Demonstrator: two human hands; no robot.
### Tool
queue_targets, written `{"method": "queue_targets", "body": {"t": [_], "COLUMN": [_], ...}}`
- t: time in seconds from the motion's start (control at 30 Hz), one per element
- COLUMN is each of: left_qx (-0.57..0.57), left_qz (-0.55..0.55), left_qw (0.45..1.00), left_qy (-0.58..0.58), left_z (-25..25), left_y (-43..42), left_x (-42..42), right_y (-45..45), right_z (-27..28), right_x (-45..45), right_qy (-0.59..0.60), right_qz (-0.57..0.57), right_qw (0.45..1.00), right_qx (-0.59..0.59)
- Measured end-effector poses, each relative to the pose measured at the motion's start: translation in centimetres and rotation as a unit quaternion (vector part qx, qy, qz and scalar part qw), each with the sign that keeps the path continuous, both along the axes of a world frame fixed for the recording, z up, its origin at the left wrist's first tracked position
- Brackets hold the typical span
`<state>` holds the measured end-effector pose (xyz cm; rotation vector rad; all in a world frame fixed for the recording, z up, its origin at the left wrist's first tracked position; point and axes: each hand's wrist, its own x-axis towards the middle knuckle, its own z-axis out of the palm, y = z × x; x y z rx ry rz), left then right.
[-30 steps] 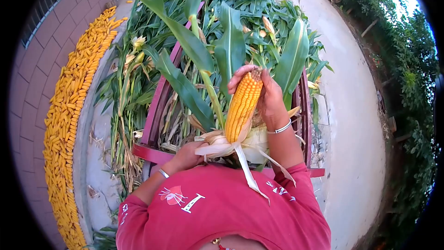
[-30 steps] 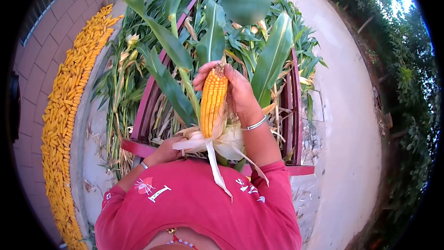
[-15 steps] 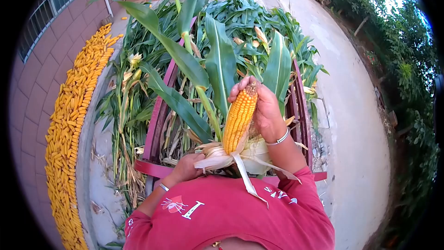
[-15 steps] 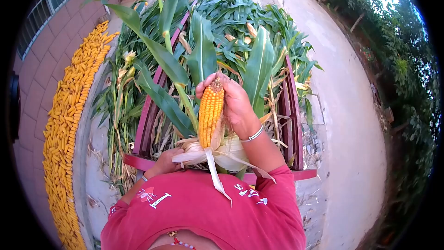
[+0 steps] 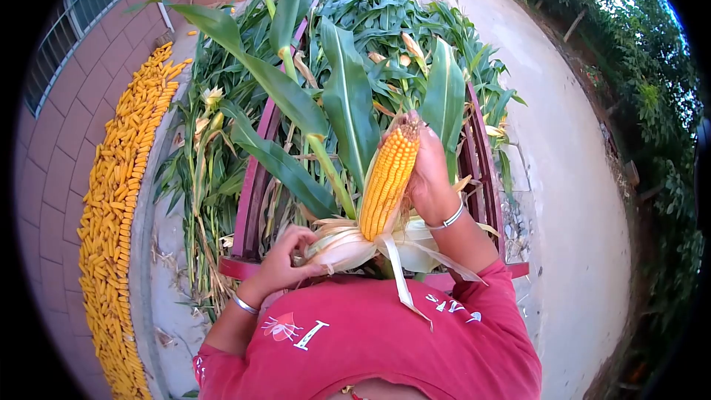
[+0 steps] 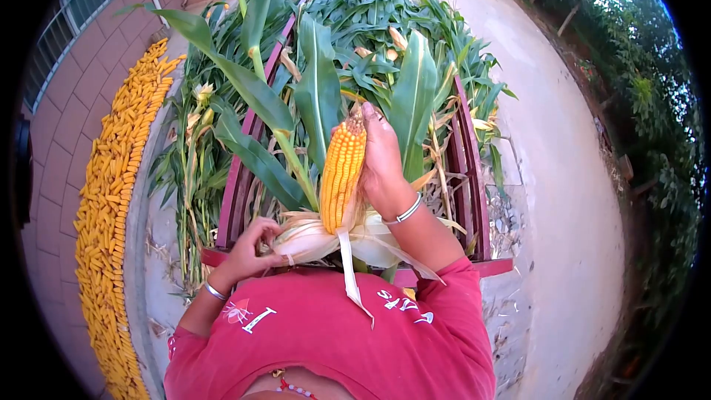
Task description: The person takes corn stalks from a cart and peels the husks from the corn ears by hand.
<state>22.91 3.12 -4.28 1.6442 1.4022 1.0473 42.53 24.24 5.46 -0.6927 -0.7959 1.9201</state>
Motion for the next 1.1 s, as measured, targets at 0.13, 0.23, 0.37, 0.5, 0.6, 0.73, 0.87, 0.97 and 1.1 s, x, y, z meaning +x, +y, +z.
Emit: {"method": "queue_targets", "body": {"t": [0.13, 0.23, 0.37, 0.5, 0.6, 0.73, 0.87, 0.97, 1.1], "left_qx": [0.080, 0.112, 0.128, 0.158, 0.112, 0.084, 0.113, 0.138, 0.109], "left_qz": [0.026, 0.027, 0.063, 0.049, 0.032, 0.056, 0.094, 0.105, 0.084], "left_qw": [0.990, 0.988, 0.982, 0.980, 0.976, 0.963, 0.977, 0.971, 0.949], "left_qy": [-0.116, -0.100, -0.123, -0.106, -0.182, -0.250, -0.156, -0.163, -0.284], "left_z": [3.5, 6.9, 11.0, 11.6, 9.9, 8.8, 9.0, 7.4, 6.8], "left_y": [1.8, 3.6, 6.6, 10.6, 12.0, 12.5, 12.5, 12.7, 12.7], "left_x": [-1.0, -0.2, 2.7, 4.8, 6.7, 8.6, 9.4, 8.4, 6.9], "right_y": [0.0, 0.4, 0.4, 0.0, 0.1, -1.0, -2.6, -6.1, -9.3], "right_z": [-0.2, -0.5, -1.0, -3.3, -4.4, -3.7, -5.8, -9.3, -17.2], "right_x": [-0.8, -1.5, -2.2, -2.3, -2.0, -0.3, 2.4, 5.1, 9.1], "right_qy": [-0.008, -0.035, -0.052, 0.126, 0.235, 0.196, 0.001, -0.269, -0.321], "right_qz": [-0.064, -0.094, -0.136, -0.095, -0.023, -0.064, -0.063, -0.028, 0.154], "right_qw": [0.994, 0.988, 0.977, 0.987, 0.967, 0.977, 0.981, 0.866, 0.842], "right_qx": [0.087, 0.120, 0.158, -0.015, -0.099, -0.048, 0.186, 0.422, 0.404]}}
